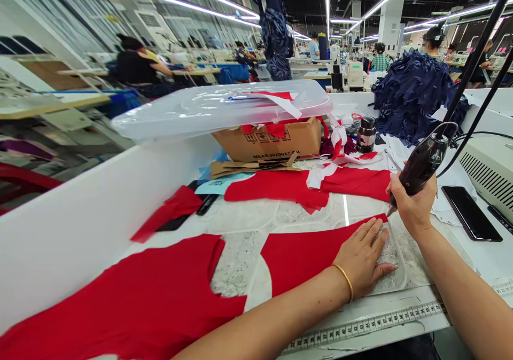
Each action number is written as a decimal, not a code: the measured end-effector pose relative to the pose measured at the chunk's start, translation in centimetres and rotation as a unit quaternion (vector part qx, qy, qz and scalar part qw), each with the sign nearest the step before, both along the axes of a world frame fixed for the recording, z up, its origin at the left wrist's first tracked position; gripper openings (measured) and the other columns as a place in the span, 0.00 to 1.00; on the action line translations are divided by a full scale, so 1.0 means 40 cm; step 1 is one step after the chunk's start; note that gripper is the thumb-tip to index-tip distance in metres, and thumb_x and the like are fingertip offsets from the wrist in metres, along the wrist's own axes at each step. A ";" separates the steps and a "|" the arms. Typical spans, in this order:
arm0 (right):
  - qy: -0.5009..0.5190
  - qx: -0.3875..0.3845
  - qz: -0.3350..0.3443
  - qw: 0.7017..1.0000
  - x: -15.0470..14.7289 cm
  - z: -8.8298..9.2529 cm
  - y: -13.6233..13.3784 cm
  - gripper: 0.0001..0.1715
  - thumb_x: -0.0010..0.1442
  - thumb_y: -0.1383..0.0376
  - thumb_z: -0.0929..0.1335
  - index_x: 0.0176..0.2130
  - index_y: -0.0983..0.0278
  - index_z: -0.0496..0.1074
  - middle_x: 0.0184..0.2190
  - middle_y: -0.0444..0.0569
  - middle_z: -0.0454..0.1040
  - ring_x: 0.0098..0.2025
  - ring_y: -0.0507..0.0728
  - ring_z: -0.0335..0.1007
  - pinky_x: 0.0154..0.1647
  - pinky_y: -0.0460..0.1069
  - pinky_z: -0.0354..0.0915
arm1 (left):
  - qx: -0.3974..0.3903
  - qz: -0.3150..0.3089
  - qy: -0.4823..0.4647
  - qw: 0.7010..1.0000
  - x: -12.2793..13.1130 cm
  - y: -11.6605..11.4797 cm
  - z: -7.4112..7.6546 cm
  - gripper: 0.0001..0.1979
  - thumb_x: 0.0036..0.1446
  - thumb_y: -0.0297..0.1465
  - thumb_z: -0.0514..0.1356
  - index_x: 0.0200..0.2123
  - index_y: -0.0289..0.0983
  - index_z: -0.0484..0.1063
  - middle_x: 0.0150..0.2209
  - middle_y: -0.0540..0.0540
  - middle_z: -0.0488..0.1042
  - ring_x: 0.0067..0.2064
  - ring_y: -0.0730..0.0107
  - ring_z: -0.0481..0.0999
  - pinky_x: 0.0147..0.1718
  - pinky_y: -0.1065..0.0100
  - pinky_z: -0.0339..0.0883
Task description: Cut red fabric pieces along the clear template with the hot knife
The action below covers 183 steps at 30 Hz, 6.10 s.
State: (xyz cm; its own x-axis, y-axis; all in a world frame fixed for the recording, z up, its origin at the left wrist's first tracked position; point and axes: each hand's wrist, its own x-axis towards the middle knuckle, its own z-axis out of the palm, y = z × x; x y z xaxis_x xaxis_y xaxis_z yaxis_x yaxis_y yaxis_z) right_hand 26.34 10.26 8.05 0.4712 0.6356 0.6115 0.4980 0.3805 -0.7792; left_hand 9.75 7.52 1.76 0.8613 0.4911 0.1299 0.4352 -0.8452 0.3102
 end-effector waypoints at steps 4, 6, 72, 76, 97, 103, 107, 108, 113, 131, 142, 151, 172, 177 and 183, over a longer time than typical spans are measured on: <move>0.019 0.015 -0.020 1.000 -0.007 0.000 0.001 0.21 0.56 0.54 0.71 0.44 0.57 0.62 0.28 0.39 0.64 0.29 0.54 0.65 0.33 0.52 0.68 | 0.003 0.001 -0.006 1.000 0.000 0.000 -0.006 0.36 0.71 0.53 0.47 0.70 0.33 0.56 0.72 0.32 0.54 0.75 0.51 0.50 0.71 0.51 0.51; 0.025 0.013 -0.020 0.999 -0.010 0.002 0.002 0.19 0.55 0.54 0.71 0.41 0.57 0.61 0.27 0.39 0.64 0.28 0.53 0.64 0.32 0.51 0.67 | 0.000 0.001 -0.009 1.000 0.001 0.000 -0.009 0.37 0.71 0.54 0.47 0.70 0.33 0.56 0.72 0.32 0.54 0.75 0.50 0.51 0.71 0.50 0.51; 0.114 0.005 0.196 0.974 -0.139 0.041 -0.201 0.15 0.60 0.64 0.71 0.45 0.58 0.64 0.23 0.37 0.70 0.23 0.53 0.69 0.30 0.52 0.69 | 0.099 0.004 -0.031 0.995 -0.227 -0.081 0.003 0.36 0.72 0.53 0.47 0.68 0.31 0.61 0.70 0.30 0.60 0.72 0.47 0.58 0.68 0.47 0.59; 0.122 0.004 0.194 0.973 -0.144 0.039 -0.202 0.13 0.60 0.65 0.71 0.43 0.58 0.65 0.23 0.37 0.70 0.22 0.52 0.69 0.28 0.52 0.69 | 0.089 0.008 -0.023 0.996 -0.223 -0.081 0.003 0.36 0.71 0.54 0.48 0.69 0.33 0.60 0.71 0.32 0.59 0.73 0.49 0.57 0.69 0.48 0.57; 0.176 0.027 0.245 0.953 -0.264 0.054 -0.202 0.16 0.60 0.63 0.72 0.45 0.58 0.65 0.23 0.36 0.70 0.20 0.52 0.68 0.23 0.49 0.67 | 0.165 0.045 -0.103 0.980 -0.419 -0.075 0.016 0.36 0.58 0.13 0.46 0.70 0.33 0.56 0.63 0.37 0.71 0.68 0.58 0.67 0.63 0.51 0.70; 0.188 0.024 0.257 0.948 -0.370 0.043 -0.192 0.17 0.59 0.63 0.72 0.46 0.56 0.65 0.25 0.37 0.67 0.22 0.51 0.66 0.26 0.50 0.69 | 0.143 0.059 -0.129 0.980 -0.419 -0.075 0.001 0.32 0.58 0.14 0.46 0.65 0.32 0.63 0.61 0.36 0.74 0.66 0.59 0.69 0.64 0.50 0.69; 0.166 0.027 0.253 0.953 -0.419 0.032 -0.179 0.17 0.59 0.61 0.71 0.47 0.55 0.64 0.25 0.37 0.66 0.25 0.53 0.69 0.34 0.54 0.74 | 0.115 0.067 -0.137 0.982 -0.418 -0.072 -0.009 0.30 0.57 0.15 0.48 0.62 0.31 0.66 0.61 0.36 0.73 0.67 0.58 0.68 0.65 0.50 0.68; 0.162 0.025 0.254 0.953 -0.427 0.031 -0.176 0.17 0.59 0.61 0.71 0.47 0.55 0.64 0.25 0.37 0.65 0.26 0.54 0.70 0.35 0.55 0.74 | 0.106 0.068 -0.135 0.983 -0.418 -0.071 -0.011 0.30 0.57 0.15 0.49 0.62 0.31 0.66 0.62 0.36 0.73 0.67 0.58 0.68 0.65 0.50 0.67; 0.174 0.021 0.258 0.950 -0.451 0.032 -0.174 0.19 0.58 0.63 0.71 0.47 0.56 0.64 0.26 0.38 0.66 0.28 0.55 0.72 0.34 0.55 0.74 | 0.081 0.073 -0.136 0.985 -0.411 -0.069 -0.012 0.30 0.56 0.16 0.50 0.62 0.31 0.66 0.63 0.36 0.72 0.68 0.56 0.67 0.66 0.50 0.66; 0.173 0.028 0.290 0.941 -0.409 0.041 -0.189 0.16 0.61 0.64 0.71 0.47 0.56 0.64 0.25 0.37 0.68 0.22 0.51 0.66 0.26 0.50 0.70 | 0.177 0.140 -0.148 0.963 -0.405 -0.083 -0.004 0.26 0.57 0.15 0.48 0.56 0.29 0.72 0.55 0.35 0.77 0.60 0.55 0.75 0.60 0.50 0.73; 0.202 0.039 0.273 0.940 -0.383 0.035 -0.187 0.13 0.59 0.66 0.72 0.44 0.59 0.67 0.23 0.37 0.70 0.22 0.51 0.67 0.24 0.49 0.69 | 0.210 0.162 -0.137 0.954 -0.409 -0.090 0.002 0.23 0.57 0.15 0.48 0.51 0.30 0.75 0.50 0.35 0.78 0.54 0.55 0.77 0.57 0.50 0.76; 0.198 0.060 0.233 0.950 -0.328 0.047 -0.189 0.17 0.57 0.63 0.74 0.43 0.59 0.67 0.22 0.35 0.70 0.19 0.52 0.68 0.21 0.49 0.68 | 0.245 0.169 -0.162 0.941 -0.408 -0.089 0.010 0.21 0.57 0.15 0.48 0.47 0.28 0.77 0.46 0.34 0.78 0.50 0.55 0.78 0.52 0.52 0.79; 0.185 0.064 0.189 0.962 -0.247 0.048 -0.201 0.16 0.57 0.63 0.73 0.43 0.59 0.66 0.23 0.36 0.70 0.20 0.50 0.67 0.22 0.48 0.66 | 0.234 0.163 -0.171 0.943 -0.421 -0.079 -0.008 0.24 0.57 0.13 0.49 0.49 0.31 0.77 0.50 0.37 0.78 0.53 0.56 0.76 0.55 0.55 0.76; 0.170 0.068 0.192 0.964 -0.245 0.046 -0.208 0.15 0.59 0.64 0.72 0.45 0.59 0.66 0.23 0.36 0.71 0.21 0.50 0.67 0.23 0.48 0.67 | 0.233 0.162 -0.168 0.944 -0.427 -0.080 -0.015 0.24 0.57 0.13 0.49 0.50 0.32 0.77 0.51 0.37 0.77 0.53 0.56 0.76 0.55 0.55 0.76; 0.172 0.065 0.174 0.967 -0.237 0.043 -0.208 0.15 0.58 0.63 0.73 0.43 0.59 0.67 0.23 0.36 0.71 0.20 0.50 0.67 0.22 0.48 0.68 | 0.229 0.160 -0.167 0.945 -0.429 -0.079 -0.021 0.24 0.57 0.14 0.49 0.50 0.32 0.77 0.51 0.37 0.77 0.55 0.56 0.75 0.56 0.55 0.75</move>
